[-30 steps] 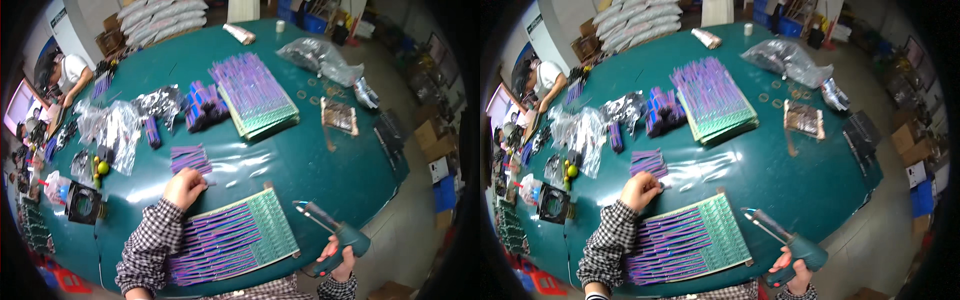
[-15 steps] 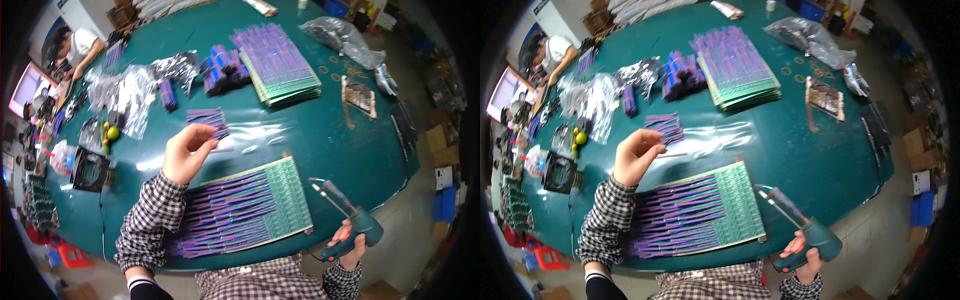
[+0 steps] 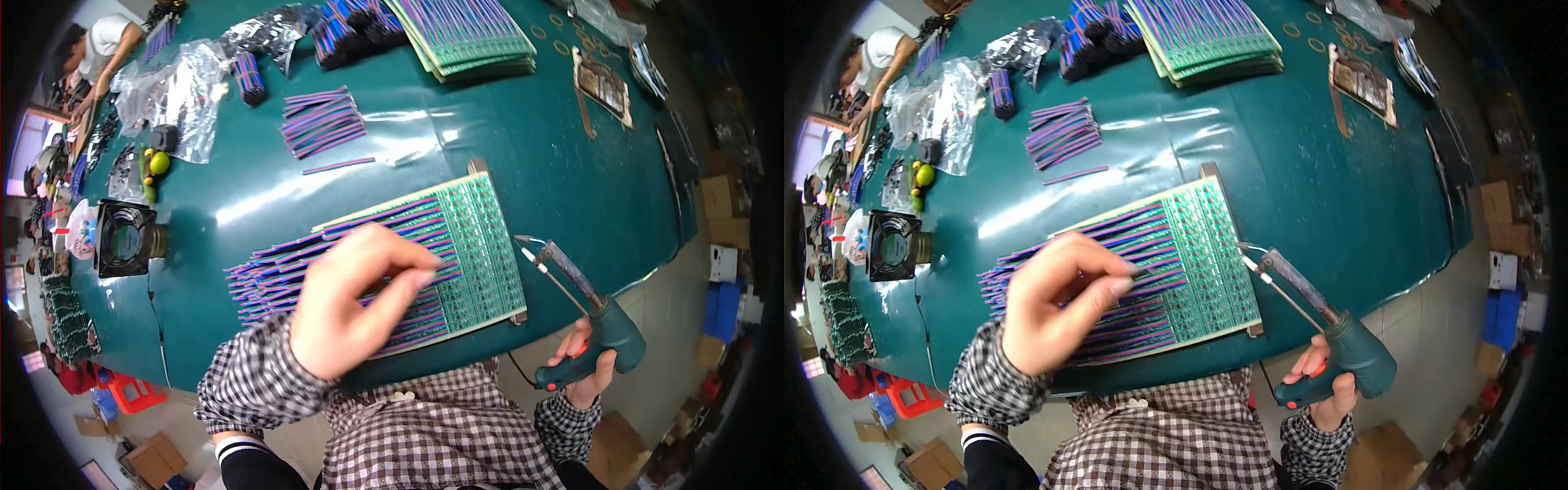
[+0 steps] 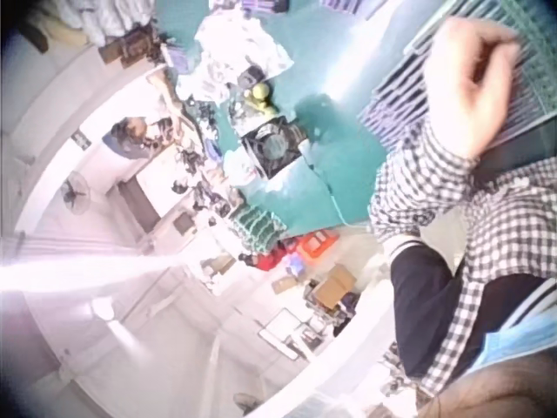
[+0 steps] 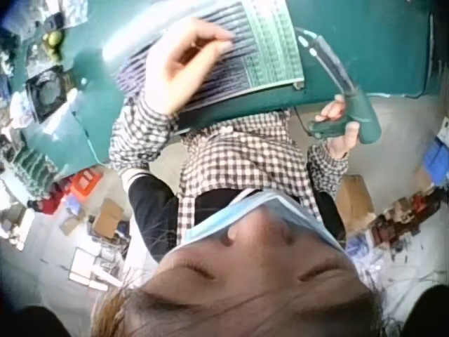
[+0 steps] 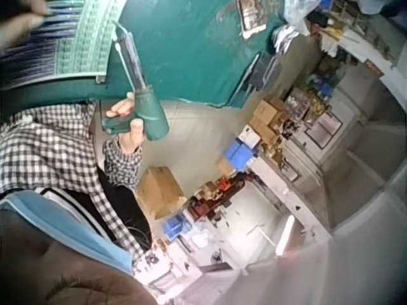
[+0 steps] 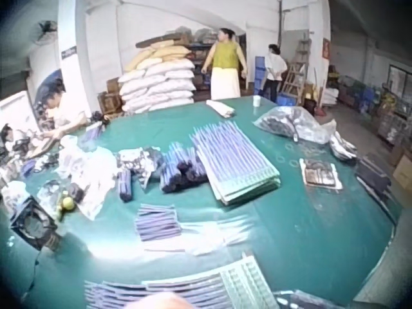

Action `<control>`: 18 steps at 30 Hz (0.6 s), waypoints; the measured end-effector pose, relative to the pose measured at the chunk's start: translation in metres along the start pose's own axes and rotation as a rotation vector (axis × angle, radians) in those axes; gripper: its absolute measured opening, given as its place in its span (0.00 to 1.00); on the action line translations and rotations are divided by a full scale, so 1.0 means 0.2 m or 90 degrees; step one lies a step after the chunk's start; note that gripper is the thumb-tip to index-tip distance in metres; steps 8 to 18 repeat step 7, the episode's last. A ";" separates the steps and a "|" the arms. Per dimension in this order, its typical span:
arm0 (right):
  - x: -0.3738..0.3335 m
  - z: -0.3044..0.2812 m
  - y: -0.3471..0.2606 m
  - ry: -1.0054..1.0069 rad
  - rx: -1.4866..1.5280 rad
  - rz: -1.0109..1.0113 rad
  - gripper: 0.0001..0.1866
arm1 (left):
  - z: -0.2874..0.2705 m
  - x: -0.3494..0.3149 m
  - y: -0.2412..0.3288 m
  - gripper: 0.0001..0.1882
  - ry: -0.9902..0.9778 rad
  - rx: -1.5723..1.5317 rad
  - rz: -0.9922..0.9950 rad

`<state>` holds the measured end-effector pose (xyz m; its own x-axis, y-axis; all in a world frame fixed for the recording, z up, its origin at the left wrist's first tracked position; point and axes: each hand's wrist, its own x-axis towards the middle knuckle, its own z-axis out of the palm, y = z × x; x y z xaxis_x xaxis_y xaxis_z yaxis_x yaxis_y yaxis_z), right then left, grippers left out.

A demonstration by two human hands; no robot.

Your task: The person solders ribbon cables onto circuit boards using a soldering tool, picking up cables from the table and attaching them to the boards.

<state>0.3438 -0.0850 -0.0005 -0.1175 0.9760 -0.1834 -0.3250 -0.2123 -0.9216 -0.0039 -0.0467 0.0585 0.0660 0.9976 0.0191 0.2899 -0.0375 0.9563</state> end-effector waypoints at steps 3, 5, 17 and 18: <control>-0.02 -0.03 -0.01 -0.039 -0.001 0.006 0.44 | 0.13 -0.04 -0.04 0.09 -0.011 0.040 0.051; -0.04 -0.04 -0.01 -0.045 0.015 0.011 0.45 | 0.19 -0.04 -0.10 0.10 -0.025 0.107 0.087; -0.06 -0.06 -0.01 -0.041 0.025 0.022 0.46 | 0.25 -0.06 -0.15 0.12 -0.023 0.175 0.119; -0.06 -0.06 -0.01 -0.041 0.025 0.022 0.46 | 0.25 -0.06 -0.15 0.12 -0.023 0.175 0.119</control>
